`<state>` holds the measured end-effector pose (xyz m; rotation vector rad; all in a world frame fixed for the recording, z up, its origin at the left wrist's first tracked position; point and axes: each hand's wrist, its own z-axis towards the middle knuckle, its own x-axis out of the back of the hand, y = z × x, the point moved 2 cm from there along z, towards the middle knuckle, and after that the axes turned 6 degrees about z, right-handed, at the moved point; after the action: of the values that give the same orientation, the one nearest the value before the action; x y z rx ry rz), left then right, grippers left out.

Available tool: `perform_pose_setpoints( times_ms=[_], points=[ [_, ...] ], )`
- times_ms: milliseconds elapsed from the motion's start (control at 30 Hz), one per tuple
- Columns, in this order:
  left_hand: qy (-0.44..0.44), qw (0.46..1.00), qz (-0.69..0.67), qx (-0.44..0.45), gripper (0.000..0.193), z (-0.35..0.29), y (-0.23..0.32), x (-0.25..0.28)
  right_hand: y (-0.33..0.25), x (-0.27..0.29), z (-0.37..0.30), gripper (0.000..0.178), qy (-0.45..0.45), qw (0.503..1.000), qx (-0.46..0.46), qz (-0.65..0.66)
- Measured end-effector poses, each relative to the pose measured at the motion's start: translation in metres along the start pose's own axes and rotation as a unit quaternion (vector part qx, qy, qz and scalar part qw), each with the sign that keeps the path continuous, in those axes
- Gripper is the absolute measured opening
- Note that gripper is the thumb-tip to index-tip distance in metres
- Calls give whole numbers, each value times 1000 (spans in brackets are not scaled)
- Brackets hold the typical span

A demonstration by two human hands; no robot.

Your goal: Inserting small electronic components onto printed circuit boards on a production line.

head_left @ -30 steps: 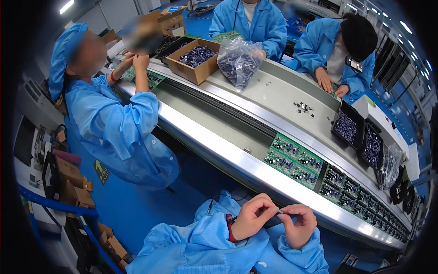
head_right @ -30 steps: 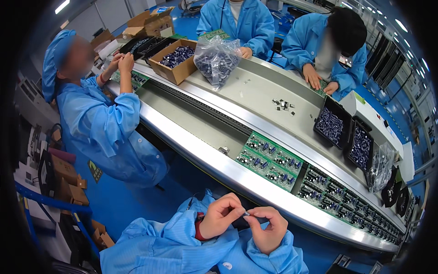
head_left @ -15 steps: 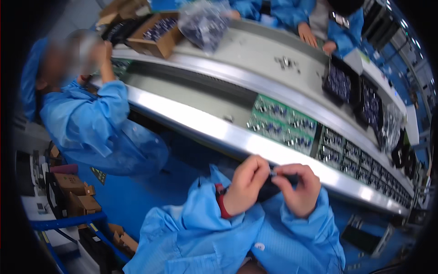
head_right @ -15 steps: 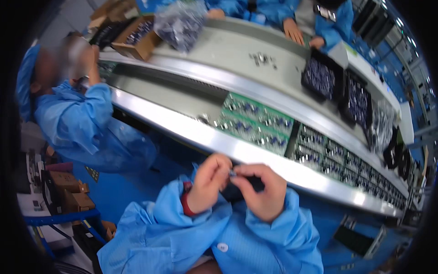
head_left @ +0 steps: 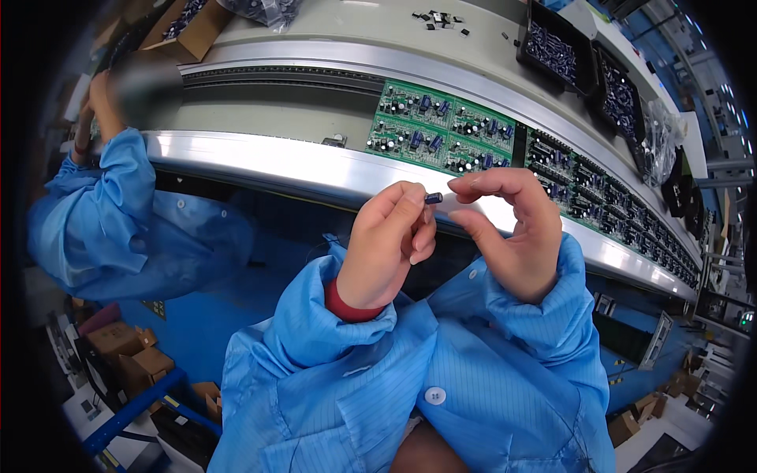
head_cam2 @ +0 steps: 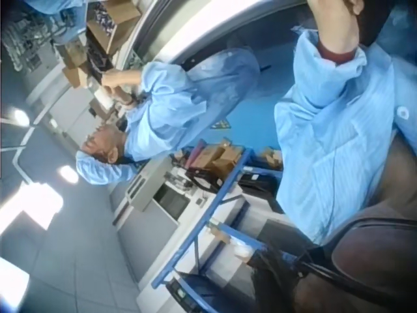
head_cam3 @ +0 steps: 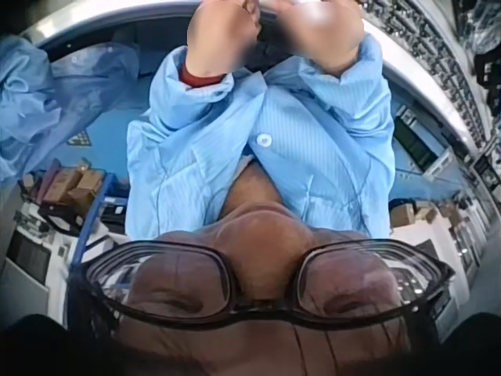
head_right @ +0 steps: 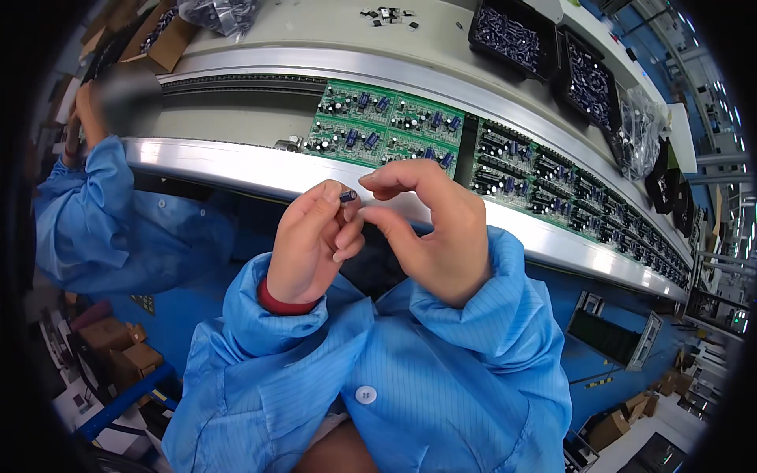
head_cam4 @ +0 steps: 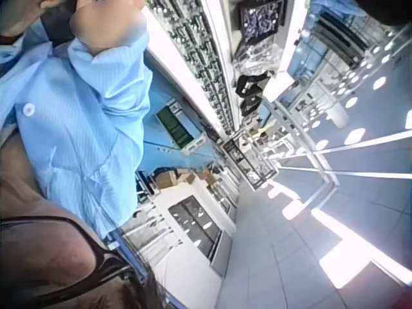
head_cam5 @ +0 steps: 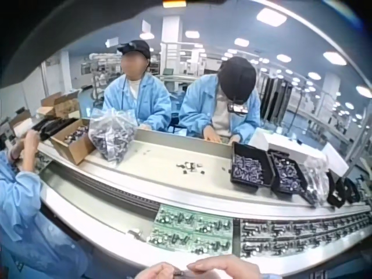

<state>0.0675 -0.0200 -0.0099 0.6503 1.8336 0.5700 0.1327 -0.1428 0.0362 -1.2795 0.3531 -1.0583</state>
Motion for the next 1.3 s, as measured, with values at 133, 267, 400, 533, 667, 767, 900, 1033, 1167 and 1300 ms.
perform_pose_setpoints(
  times_ms=[133,267,400,533,667,767,900,1033,1167,1300],
  points=[
    [17,965,192,-179,14,-6,0,-2,-2,-3,1,35,13,999,-38,35],
    [36,887,314,-338,12,-3,-1,0,-1,-7,-1,36,21,993,-58,102],
    [32,859,346,-376,11,0,6,1,4,-6,-1,36,33,987,-57,145],
    [-10,943,269,-193,10,2,13,4,6,0,2,36,48,992,-34,113],
    [-36,946,280,-162,10,2,13,6,1,-3,4,26,45,998,9,42],
    [-26,946,274,-169,11,-1,9,3,-2,-1,1,29,10,999,15,36],
    [-15,946,271,-177,11,-2,4,3,-7,-2,0,32,-26,999,10,33],
    [-15,943,274,-190,10,0,4,8,-9,-5,4,30,-29,999,-12,36],
    [25,959,170,-227,9,2,13,19,0,5,26,29,16,999,28,35],
    [32,966,90,-239,15,6,29,37,3,0,62,30,-34,987,-10,-155]
  ],
)
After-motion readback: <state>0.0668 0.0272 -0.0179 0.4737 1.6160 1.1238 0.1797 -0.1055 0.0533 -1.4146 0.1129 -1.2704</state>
